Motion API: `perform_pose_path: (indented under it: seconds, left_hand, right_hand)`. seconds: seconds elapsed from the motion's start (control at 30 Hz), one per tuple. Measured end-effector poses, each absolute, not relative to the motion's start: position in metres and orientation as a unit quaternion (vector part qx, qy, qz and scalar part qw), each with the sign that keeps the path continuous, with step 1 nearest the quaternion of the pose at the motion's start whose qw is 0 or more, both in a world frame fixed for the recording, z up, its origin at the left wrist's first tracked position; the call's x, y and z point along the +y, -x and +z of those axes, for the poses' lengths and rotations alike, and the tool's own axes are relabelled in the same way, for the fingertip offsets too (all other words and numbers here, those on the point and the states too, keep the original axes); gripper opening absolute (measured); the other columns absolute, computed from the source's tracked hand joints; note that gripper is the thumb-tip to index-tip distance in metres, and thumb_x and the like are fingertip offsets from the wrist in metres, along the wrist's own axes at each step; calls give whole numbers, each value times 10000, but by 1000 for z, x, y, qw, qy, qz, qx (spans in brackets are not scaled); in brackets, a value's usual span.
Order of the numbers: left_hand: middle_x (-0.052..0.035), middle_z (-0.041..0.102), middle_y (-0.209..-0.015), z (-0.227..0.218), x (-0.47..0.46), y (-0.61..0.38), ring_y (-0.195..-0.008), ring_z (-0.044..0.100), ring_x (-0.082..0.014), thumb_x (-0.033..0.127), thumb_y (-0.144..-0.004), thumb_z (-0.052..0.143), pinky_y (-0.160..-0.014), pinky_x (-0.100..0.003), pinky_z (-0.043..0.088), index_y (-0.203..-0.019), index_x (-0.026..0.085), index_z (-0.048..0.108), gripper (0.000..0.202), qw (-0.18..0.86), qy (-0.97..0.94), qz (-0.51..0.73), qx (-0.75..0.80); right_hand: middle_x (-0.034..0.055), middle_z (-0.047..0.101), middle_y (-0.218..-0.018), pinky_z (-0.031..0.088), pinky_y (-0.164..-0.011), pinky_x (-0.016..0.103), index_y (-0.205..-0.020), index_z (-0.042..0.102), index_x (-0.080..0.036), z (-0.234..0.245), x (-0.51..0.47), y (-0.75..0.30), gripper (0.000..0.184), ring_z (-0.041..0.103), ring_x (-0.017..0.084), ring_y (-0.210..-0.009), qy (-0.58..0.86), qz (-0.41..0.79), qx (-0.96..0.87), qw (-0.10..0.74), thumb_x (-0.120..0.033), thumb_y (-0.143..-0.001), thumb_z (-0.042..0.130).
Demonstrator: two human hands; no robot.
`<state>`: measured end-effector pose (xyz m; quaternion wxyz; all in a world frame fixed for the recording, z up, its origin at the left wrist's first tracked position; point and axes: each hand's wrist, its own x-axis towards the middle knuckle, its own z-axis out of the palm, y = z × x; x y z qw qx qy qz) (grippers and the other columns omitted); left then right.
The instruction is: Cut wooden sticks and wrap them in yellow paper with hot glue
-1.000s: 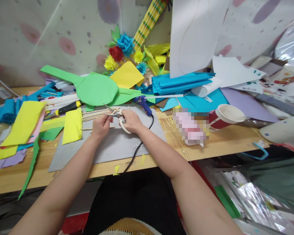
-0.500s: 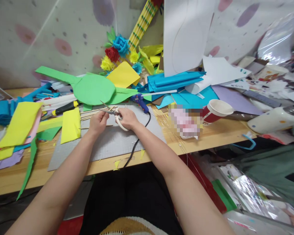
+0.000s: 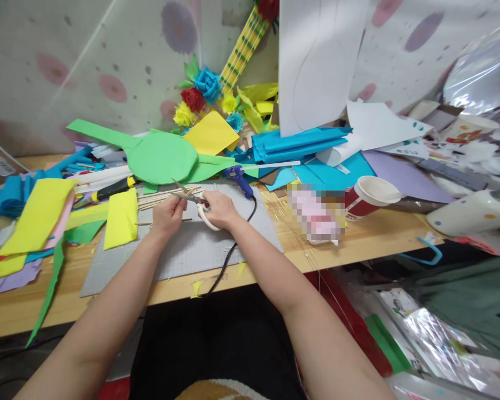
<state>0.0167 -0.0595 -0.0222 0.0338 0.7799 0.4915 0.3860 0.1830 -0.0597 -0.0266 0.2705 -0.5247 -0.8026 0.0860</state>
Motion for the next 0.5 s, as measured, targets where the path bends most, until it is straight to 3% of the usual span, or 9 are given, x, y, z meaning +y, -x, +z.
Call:
perform_pose_path:
  seconds: [0.5]
  left_hand:
    - [-11, 548, -580, -18, -61, -17, -536, 489, -120, 353, -858, 370, -518, -227, 293, -720, 185, 578, 302, 65, -772, 391, 496]
  right_hand:
    - [36, 597, -739, 298, -601, 260, -717, 542, -190, -22, -63, -177, 184, 505, 164, -701, 560, 88, -788, 241, -366, -710, 491]
